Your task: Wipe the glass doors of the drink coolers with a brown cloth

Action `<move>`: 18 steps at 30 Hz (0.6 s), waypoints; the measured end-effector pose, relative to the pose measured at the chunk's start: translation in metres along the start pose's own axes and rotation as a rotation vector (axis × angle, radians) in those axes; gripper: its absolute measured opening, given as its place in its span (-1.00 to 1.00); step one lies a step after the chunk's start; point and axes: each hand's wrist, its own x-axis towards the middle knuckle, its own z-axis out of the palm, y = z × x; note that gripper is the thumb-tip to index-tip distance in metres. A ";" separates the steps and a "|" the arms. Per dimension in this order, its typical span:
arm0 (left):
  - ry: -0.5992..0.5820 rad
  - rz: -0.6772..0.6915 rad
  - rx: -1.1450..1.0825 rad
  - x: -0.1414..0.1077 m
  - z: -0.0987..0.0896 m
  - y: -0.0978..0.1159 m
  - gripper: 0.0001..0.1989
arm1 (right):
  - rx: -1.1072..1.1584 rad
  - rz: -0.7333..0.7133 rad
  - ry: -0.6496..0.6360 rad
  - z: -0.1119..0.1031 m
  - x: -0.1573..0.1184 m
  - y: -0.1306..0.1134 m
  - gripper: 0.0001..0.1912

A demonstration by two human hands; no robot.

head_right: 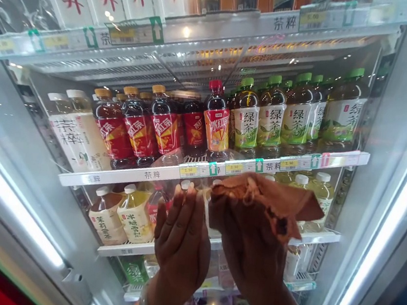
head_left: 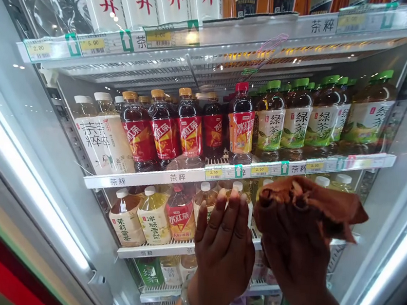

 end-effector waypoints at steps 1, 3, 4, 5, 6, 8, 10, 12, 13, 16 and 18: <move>0.002 0.001 -0.003 0.000 0.000 -0.001 -0.40 | 0.018 0.020 -0.004 0.001 0.006 -0.003 -0.45; -0.001 0.015 -0.030 0.000 -0.003 -0.002 -0.38 | 0.056 0.044 -0.026 0.005 0.005 -0.011 -0.28; -0.010 0.021 -0.047 0.001 -0.005 -0.003 -0.37 | 0.060 0.035 -0.044 0.006 -0.002 -0.015 -0.23; -0.027 0.020 -0.058 0.001 -0.008 -0.004 -0.36 | 0.053 0.014 -0.062 0.006 -0.013 -0.017 -0.22; -0.047 0.016 -0.059 0.001 -0.010 -0.004 -0.35 | 0.037 -0.012 -0.076 0.006 -0.024 -0.017 -0.22; -0.092 0.003 -0.044 0.002 -0.015 -0.005 -0.35 | 0.003 -0.046 -0.113 0.004 -0.043 -0.011 -0.24; -0.124 0.004 -0.029 0.004 -0.020 -0.006 -0.36 | -0.003 -0.044 -0.138 0.000 -0.047 -0.002 -0.23; -0.133 0.007 -0.025 0.007 -0.024 -0.009 -0.37 | 0.004 -0.008 -0.103 -0.001 -0.036 0.005 -0.24; -0.129 -0.004 -0.015 0.008 -0.027 -0.012 -0.37 | 0.010 0.022 -0.069 0.000 -0.028 0.005 -0.26; -0.086 -0.046 0.057 0.009 -0.034 -0.025 -0.35 | 0.033 0.055 -0.009 0.006 -0.012 -0.010 -0.28; -0.062 -0.030 0.097 0.008 -0.037 -0.035 -0.34 | 0.096 0.037 -0.056 0.011 -0.017 -0.026 -0.37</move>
